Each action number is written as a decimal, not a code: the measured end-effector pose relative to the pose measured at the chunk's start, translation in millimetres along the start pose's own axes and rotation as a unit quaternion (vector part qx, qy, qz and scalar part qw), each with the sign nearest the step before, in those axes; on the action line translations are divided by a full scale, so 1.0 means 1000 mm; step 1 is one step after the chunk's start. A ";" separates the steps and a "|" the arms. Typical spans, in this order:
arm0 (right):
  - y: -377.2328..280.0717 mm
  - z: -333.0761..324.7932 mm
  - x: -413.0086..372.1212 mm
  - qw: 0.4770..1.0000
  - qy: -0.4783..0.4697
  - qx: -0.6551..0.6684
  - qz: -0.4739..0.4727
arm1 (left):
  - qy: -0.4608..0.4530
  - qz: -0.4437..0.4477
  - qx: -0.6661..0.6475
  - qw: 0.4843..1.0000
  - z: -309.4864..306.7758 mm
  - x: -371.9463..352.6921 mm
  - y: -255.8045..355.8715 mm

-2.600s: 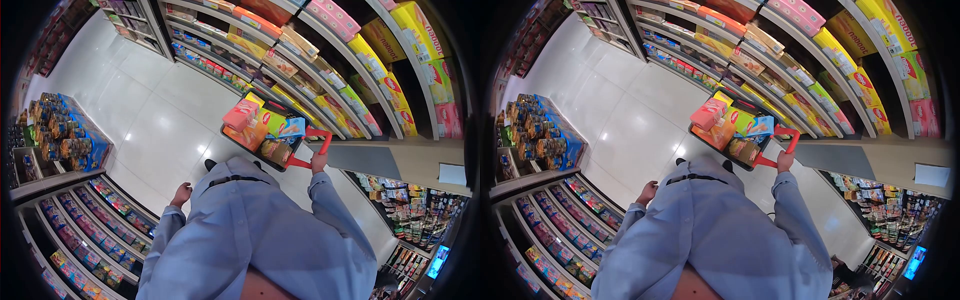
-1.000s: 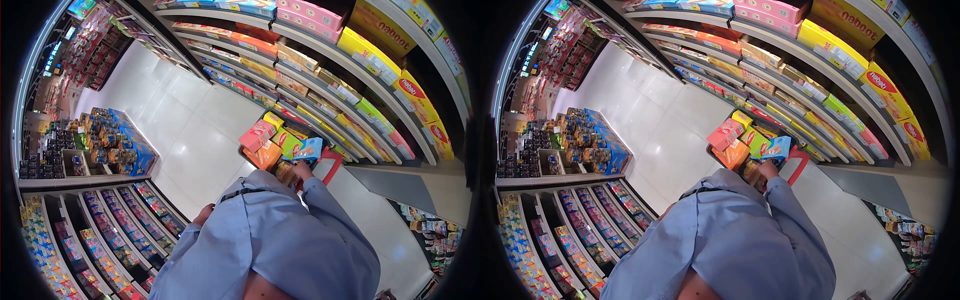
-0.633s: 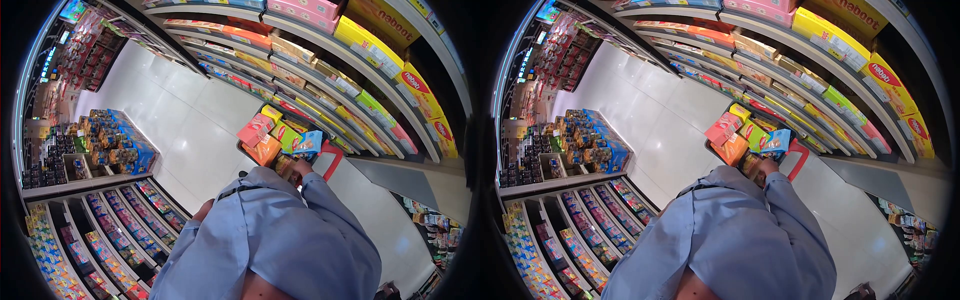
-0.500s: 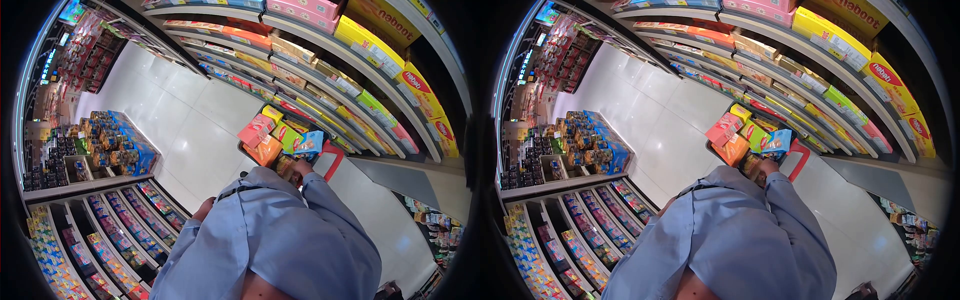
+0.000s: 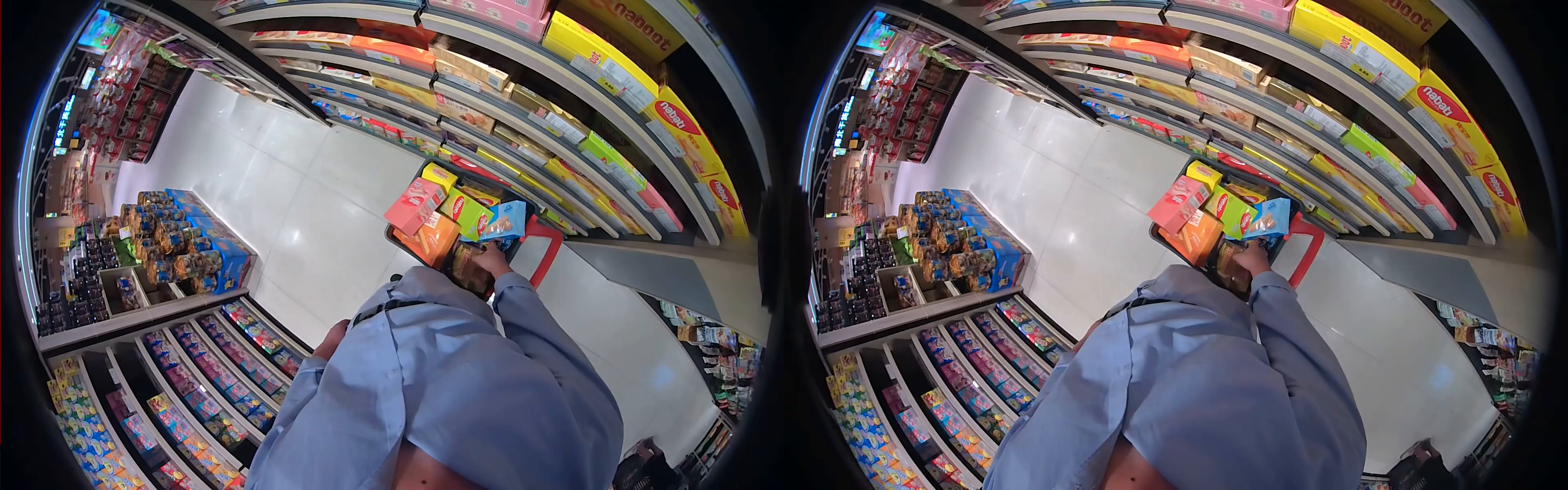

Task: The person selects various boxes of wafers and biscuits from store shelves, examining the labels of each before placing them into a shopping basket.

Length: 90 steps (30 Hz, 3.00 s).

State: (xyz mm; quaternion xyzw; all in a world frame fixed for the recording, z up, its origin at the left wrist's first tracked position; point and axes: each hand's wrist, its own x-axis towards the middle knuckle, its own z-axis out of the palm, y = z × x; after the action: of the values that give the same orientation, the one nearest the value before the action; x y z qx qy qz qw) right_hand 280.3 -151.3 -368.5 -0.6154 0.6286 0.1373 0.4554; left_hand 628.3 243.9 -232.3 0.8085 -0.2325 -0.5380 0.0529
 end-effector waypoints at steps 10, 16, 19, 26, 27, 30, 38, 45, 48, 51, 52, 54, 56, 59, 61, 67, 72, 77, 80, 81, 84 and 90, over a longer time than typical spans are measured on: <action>-0.072 -0.127 -0.142 0.982 0.116 0.040 -0.141 | 0.046 0.165 -0.024 0.985 -0.033 0.077 0.074; -0.092 -0.237 -0.241 0.873 0.072 0.344 -0.337 | -0.082 0.356 -0.266 0.892 -0.057 -0.005 0.319; -0.113 -0.269 -0.285 0.813 0.055 0.429 -0.389 | -0.171 0.449 -0.292 0.827 -0.065 -0.048 0.387; -0.128 -0.257 -0.314 0.689 0.006 0.629 -0.360 | -0.249 0.368 -0.436 0.783 -0.072 -0.127 0.413; -0.132 -0.254 -0.313 0.682 -0.013 0.638 -0.357 | -0.258 0.341 -0.459 0.779 -0.075 -0.131 0.413; -0.139 -0.241 -0.326 0.733 0.042 0.539 -0.413 | -0.246 0.352 -0.451 0.782 -0.078 -0.134 0.405; -0.145 -0.207 -0.314 0.647 -0.102 0.711 -0.255 | -0.222 0.339 -0.449 0.796 -0.099 -0.130 0.387; -0.185 -0.189 -0.347 0.660 -0.077 0.702 -0.257 | -0.157 0.525 -0.322 0.772 -0.147 -0.132 0.378; -0.192 -0.177 -0.360 0.648 -0.056 0.719 -0.246 | -0.074 0.659 -0.113 0.740 -0.174 -0.135 0.375; -0.187 -0.171 -0.365 0.639 -0.064 0.710 -0.289 | 0.020 0.729 0.044 0.683 -0.194 -0.138 0.372; -0.207 -0.170 -0.397 0.651 -0.028 0.701 -0.289 | 0.036 0.741 0.062 0.668 -0.198 -0.133 0.369; -0.209 -0.156 -0.392 0.706 0.052 0.654 -0.267 | 0.054 0.751 0.074 0.654 -0.200 -0.127 0.365; -0.211 -0.147 -0.391 0.699 0.104 0.664 -0.244 | 0.060 0.760 0.066 0.644 -0.198 -0.113 0.360; -0.215 -0.139 -0.394 0.689 0.157 0.630 -0.322 | 0.056 0.748 0.018 0.661 -0.195 -0.116 0.359; -0.214 -0.135 -0.394 0.663 0.167 0.640 -0.351 | -0.035 0.687 -0.063 0.723 -0.194 -0.105 0.351; -0.219 -0.125 -0.398 0.678 0.268 0.601 -0.327 | -0.462 0.358 -0.409 0.701 -0.185 -0.081 0.319; -0.226 -0.099 -0.379 0.592 0.220 0.729 -0.265 | -0.465 0.330 -0.480 0.667 -0.163 -0.079 0.299; -0.235 -0.056 -0.349 0.635 0.175 0.716 -0.232 | -0.427 0.308 -0.440 0.728 -0.146 -0.077 0.288; -0.253 -0.028 -0.342 0.700 0.155 0.659 -0.226 | -0.364 0.298 -0.431 0.770 -0.150 -0.093 0.291; -0.257 -0.023 -0.339 0.721 0.159 0.635 -0.228 | -0.368 0.297 -0.439 0.765 -0.155 -0.087 0.290; -0.257 -0.032 -0.343 0.751 0.089 0.611 -0.233 | -0.341 0.345 -0.427 0.763 -0.172 -0.077 0.291; -0.248 -0.057 -0.348 0.744 0.016 0.627 -0.231 | -0.354 0.469 -0.263 0.766 -0.204 -0.077 0.318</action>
State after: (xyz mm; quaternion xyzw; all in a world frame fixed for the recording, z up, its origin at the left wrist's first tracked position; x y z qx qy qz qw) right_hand 420.5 -17.7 17.0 -0.3201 0.4184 -0.4067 0.7464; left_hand 685.4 -38.3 24.9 0.3059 -0.4341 -0.7342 0.4230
